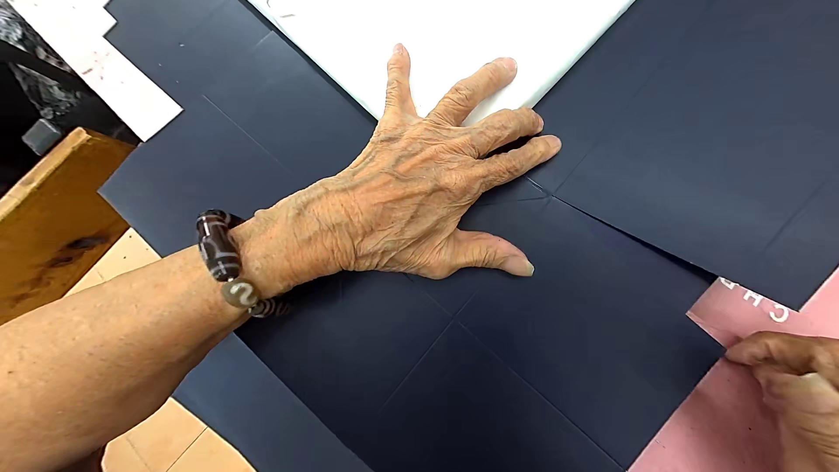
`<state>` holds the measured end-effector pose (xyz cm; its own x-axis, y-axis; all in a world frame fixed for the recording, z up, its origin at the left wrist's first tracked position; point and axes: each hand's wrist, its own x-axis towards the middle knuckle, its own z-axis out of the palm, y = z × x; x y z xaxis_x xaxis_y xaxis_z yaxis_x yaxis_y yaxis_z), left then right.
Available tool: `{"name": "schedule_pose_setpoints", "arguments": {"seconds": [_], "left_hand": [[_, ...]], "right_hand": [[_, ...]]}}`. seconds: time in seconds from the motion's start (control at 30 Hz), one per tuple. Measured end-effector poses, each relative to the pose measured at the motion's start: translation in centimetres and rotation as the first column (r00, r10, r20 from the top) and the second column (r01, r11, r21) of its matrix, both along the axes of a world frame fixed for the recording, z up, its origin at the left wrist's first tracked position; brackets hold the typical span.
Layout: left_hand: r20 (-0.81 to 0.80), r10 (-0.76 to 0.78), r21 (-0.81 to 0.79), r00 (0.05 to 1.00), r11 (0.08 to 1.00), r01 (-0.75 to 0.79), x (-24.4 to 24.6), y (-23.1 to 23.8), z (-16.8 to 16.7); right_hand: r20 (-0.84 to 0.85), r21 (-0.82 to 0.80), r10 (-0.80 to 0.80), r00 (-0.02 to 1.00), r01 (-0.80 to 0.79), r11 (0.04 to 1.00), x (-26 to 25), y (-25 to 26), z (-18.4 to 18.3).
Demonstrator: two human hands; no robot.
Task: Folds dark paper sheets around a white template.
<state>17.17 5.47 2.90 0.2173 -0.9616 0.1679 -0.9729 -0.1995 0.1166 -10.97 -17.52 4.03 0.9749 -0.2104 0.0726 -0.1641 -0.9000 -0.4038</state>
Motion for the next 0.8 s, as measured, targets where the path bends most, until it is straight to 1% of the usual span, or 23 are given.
{"name": "schedule_pose_setpoints", "arguments": {"seconds": [0.03,0.1,0.2,0.27,0.37,0.53,0.7,0.8], "left_hand": [[-0.002,0.000,-0.014,1.000,1.000,-0.001,0.0,-0.1,-0.1],[0.001,0.002,-0.036,1.000,0.999,-0.002,0.0,-0.2,-0.2],[0.039,-0.034,-0.060,0.999,0.998,0.036,0.2,-0.2,0.0],[0.070,-0.075,-0.041,0.995,0.996,0.078,0.4,-0.4,0.3],[0.081,-0.118,0.023,0.990,0.993,0.116,0.6,-0.5,0.6],[-0.040,-0.103,-0.064,0.994,0.993,0.100,0.7,-0.3,0.0],[-0.062,-0.097,-0.101,0.993,0.991,0.091,0.8,-0.4,0.1],[-0.064,-0.092,-0.090,0.994,0.992,0.086,0.8,-0.4,0.0]], "right_hand": [[-0.014,0.041,-0.011,1.000,0.011,0.999,0.2,0.4,0.0],[-0.001,0.067,-0.048,0.999,0.048,0.997,0.9,1.4,-0.2],[0.063,0.134,-0.117,0.991,0.108,0.985,1.7,2.5,-0.7],[0.115,0.169,-0.157,0.981,0.136,0.976,2.0,2.7,-1.1],[0.166,0.173,-0.177,0.970,0.148,0.974,2.3,2.8,-1.8],[0.196,0.172,-0.198,0.960,0.165,0.971,2.3,2.8,-2.2],[0.224,0.155,-0.218,0.950,0.187,0.970,2.4,2.8,-2.5],[0.224,0.151,-0.209,0.952,0.179,0.972,2.4,2.8,-2.5]]}}
